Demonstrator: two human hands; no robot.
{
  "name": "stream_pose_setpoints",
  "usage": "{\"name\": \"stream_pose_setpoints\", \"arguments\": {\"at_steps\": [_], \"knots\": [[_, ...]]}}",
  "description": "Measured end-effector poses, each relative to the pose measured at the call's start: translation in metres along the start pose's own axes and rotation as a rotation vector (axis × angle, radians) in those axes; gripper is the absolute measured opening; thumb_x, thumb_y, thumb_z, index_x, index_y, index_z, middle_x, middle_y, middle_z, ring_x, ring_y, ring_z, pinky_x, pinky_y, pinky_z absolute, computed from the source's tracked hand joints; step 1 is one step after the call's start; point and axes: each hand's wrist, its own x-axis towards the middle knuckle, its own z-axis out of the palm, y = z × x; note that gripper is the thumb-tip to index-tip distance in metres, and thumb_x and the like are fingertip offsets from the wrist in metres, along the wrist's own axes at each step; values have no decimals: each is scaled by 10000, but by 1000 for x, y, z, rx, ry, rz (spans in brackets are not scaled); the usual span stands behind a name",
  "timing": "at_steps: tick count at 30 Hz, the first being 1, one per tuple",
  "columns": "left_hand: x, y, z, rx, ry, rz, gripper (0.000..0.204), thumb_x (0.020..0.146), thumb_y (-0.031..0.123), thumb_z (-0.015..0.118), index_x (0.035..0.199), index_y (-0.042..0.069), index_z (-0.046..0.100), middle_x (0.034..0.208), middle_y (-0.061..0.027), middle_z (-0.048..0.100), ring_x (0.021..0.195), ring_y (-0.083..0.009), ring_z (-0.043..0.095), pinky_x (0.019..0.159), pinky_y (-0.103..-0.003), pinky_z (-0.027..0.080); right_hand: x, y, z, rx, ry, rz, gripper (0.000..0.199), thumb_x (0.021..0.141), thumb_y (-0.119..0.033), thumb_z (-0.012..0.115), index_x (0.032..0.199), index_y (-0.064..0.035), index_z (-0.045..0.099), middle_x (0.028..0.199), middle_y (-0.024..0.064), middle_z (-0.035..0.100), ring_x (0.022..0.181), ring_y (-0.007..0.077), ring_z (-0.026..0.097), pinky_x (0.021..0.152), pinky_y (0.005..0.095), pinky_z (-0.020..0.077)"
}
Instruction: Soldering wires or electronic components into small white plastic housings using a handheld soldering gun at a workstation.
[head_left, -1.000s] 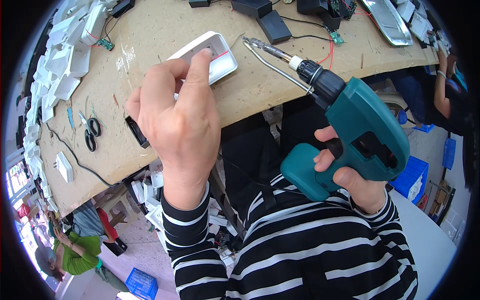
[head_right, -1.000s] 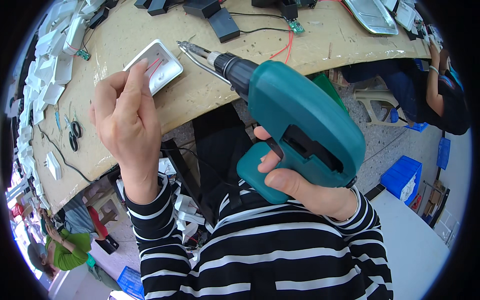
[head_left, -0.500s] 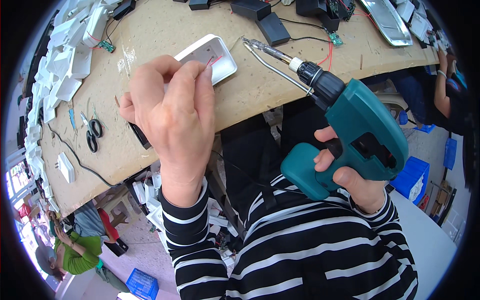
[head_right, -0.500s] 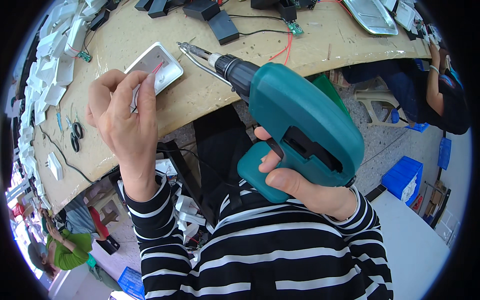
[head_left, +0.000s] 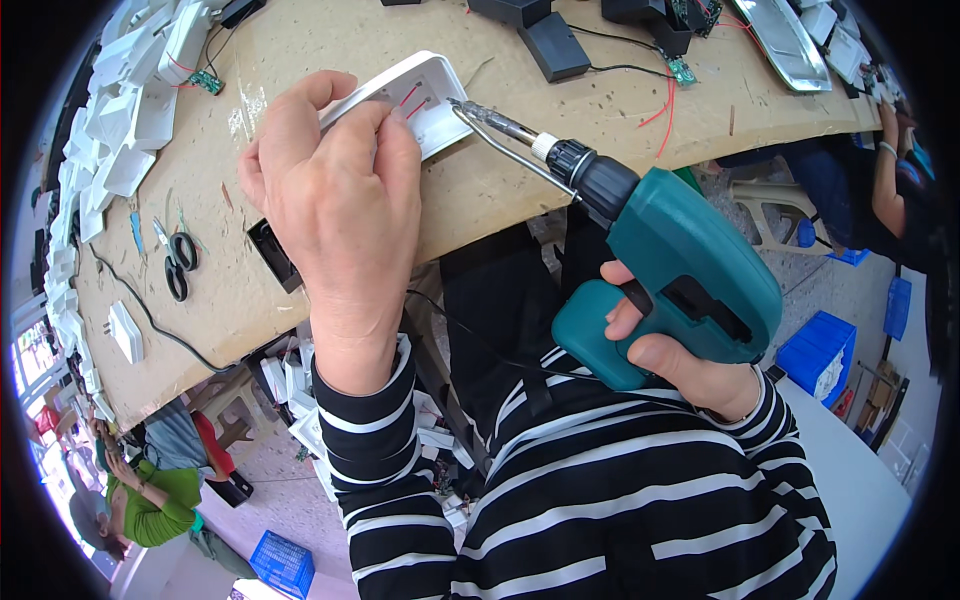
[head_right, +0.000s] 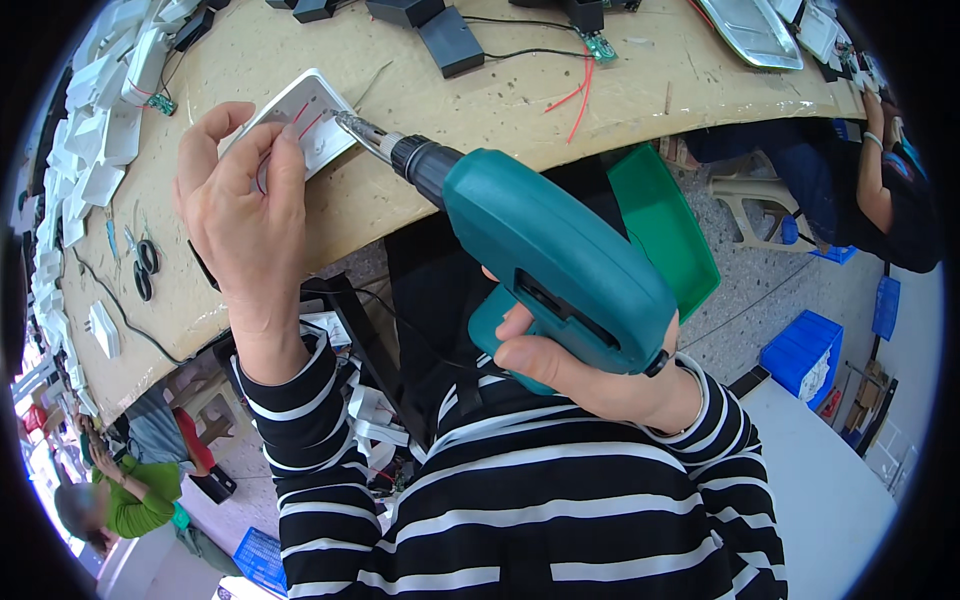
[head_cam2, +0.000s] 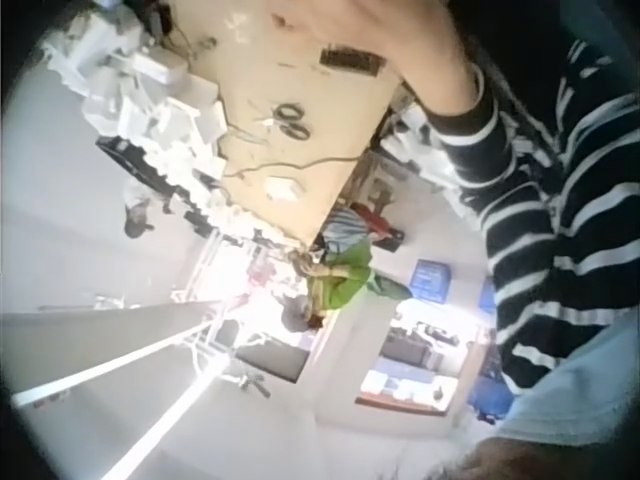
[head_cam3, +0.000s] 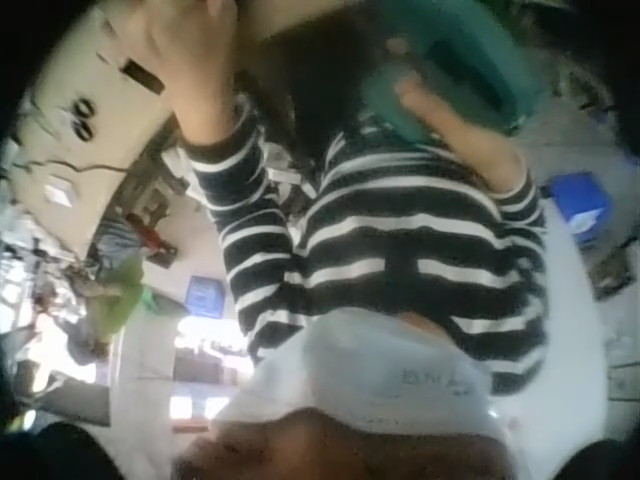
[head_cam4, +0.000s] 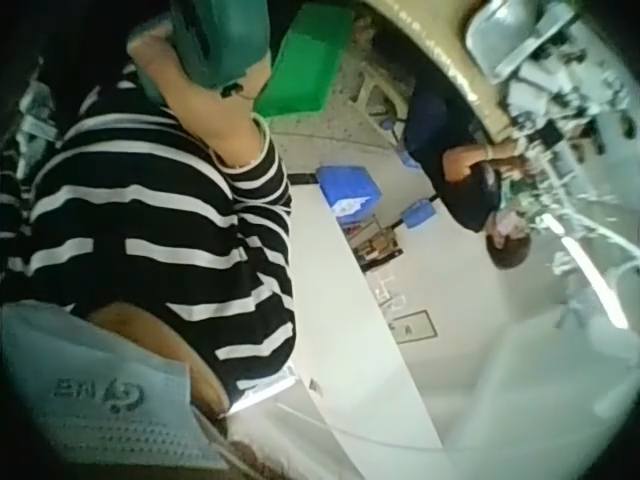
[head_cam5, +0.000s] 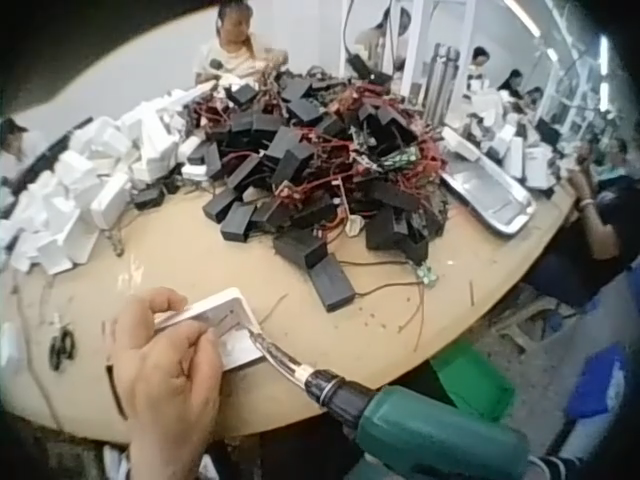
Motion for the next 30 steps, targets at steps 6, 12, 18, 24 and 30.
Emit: {"name": "stream_pose_setpoints", "arguments": {"at_steps": [6, 12, 18, 24, 30], "knots": [[1, 2, 1, -29, -29, -35, 74, 744, 70, 638, 785, 30, 685, 963, -68, 610, 887, -214, 572, 844, -353, 361, 1, 10, -4, -79, -74, -67, 622, 830, -156, 703, 1345, -4, 390, 1238, 139, 546, 922, 149, 599, 873, 323, 480], [3, 1, 2, -20, -29, -7, 79, 742, 50, 640, 801, 13, 678, 954, -82, 606, 872, -243, 573, 792, -361, 410, 5, 5, -2, -95, -64, -42, 637, 829, -163, 706, 1354, -11, 381, 1246, 147, 538, 921, 149, 600, 862, 318, 483], [3, 2, 3, -13, -37, 0, 83, 741, 37, 639, 810, 5, 673, 972, -101, 599, 868, -259, 573, 756, -361, 433, 8, 3, -2, -82, -62, -42, 664, 827, -166, 708, 1370, -10, 358, 1248, 151, 536, 921, 152, 602, 855, 312, 483], [0, 2, 3, 5, -24, -41, 90, 758, 85, 633, 806, 26, 682, 996, -90, 601, 917, -248, 559, 842, -381, 365, 10, 6, -4, -110, -73, -164, 660, 828, -160, 707, 1368, -8, 359, 1248, 159, 534, 911, 157, 608, 844, 310, 487], [0, 0, 7, 56, 3, -30, 91, 745, 114, 633, 770, 49, 692, 1010, -72, 601, 942, -228, 548, 857, -395, 308, 9, 5, -2, -44, -44, -104, 656, 825, -157, 710, 1362, -7, 365, 1245, 160, 535, 913, 161, 607, 844, 313, 487]]}}
